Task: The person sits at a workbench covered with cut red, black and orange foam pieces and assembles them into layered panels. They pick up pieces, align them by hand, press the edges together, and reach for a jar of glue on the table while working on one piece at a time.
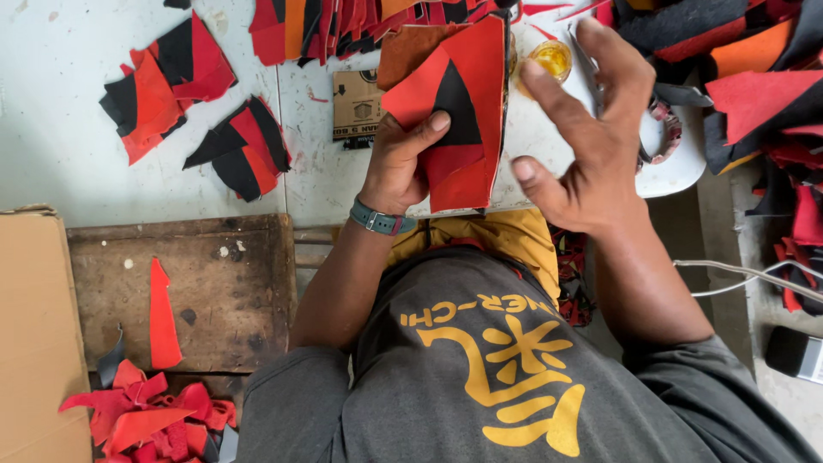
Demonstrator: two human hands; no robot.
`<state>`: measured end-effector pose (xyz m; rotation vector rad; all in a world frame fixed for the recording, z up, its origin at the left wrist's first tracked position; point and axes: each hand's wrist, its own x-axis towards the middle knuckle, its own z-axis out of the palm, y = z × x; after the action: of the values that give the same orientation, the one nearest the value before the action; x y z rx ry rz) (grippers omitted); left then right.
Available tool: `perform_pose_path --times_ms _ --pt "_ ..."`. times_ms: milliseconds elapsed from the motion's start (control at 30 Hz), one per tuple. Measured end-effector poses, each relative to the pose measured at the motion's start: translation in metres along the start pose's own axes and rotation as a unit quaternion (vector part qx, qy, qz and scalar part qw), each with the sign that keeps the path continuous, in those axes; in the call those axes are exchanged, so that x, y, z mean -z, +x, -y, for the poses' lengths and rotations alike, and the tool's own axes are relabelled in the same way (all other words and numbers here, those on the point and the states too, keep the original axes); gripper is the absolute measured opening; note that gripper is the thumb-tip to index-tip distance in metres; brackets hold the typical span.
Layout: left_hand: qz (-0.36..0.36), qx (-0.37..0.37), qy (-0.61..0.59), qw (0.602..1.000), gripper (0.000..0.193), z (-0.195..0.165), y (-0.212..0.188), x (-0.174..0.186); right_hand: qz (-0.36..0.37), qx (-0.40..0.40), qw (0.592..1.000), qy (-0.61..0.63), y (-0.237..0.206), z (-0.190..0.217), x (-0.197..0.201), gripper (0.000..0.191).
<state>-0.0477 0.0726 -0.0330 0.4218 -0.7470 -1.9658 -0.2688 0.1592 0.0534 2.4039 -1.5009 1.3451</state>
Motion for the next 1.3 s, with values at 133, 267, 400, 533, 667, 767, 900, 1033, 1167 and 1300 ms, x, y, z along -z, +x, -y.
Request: perform_pose_path --times_ms 133,267,400,533,667,767,900,1033,1167,1300 --pt "0.013 0.006 -0.031 0.999 0.041 0.001 0.001 0.007 0.009 -0.045 0.979 0.197 0.003 0.0 0.002 0.053" --pt "0.006 0.008 -0.038 0.999 0.041 0.006 0.001 0.015 0.006 -0.066 0.97 0.235 0.0 0.001 0.0 0.058" --pt "0.001 0.004 -0.048 0.999 0.041 0.008 0.005 0.018 0.011 -0.04 0.957 0.286 -0.006 0.005 -0.001 0.047" --pt "0.009 0.005 -0.048 0.999 0.038 0.008 0.005 0.017 -0.02 -0.075 0.959 0.274 -0.007 0.006 -0.005 0.06" --pt "0.012 -0.009 -0.033 0.999 0.039 0.011 0.004 0.015 0.039 -0.028 0.979 0.2 -0.005 0.005 -0.006 0.061" --pt "-0.005 -0.014 -0.039 0.999 0.038 0.013 0.005 0.018 0.024 -0.059 0.967 0.248 -0.005 0.007 -0.004 0.054" --pt "-0.026 -0.001 -0.085 0.996 0.036 0.017 0.007 0.024 0.041 -0.011 0.987 0.155 -0.005 0.011 -0.002 0.055" --pt "-0.005 -0.021 -0.099 0.995 0.031 0.02 0.007 0.027 0.007 -0.016 0.989 0.149 -0.005 0.016 -0.004 0.061" --pt "0.016 -0.036 -0.098 0.994 0.028 0.02 0.008 0.024 0.045 0.053 0.997 0.04 -0.007 0.021 -0.008 0.058" --pt "0.037 -0.052 -0.086 0.994 0.024 0.018 0.006 0.023 0.022 0.087 0.996 0.028 -0.011 0.027 -0.012 0.055"
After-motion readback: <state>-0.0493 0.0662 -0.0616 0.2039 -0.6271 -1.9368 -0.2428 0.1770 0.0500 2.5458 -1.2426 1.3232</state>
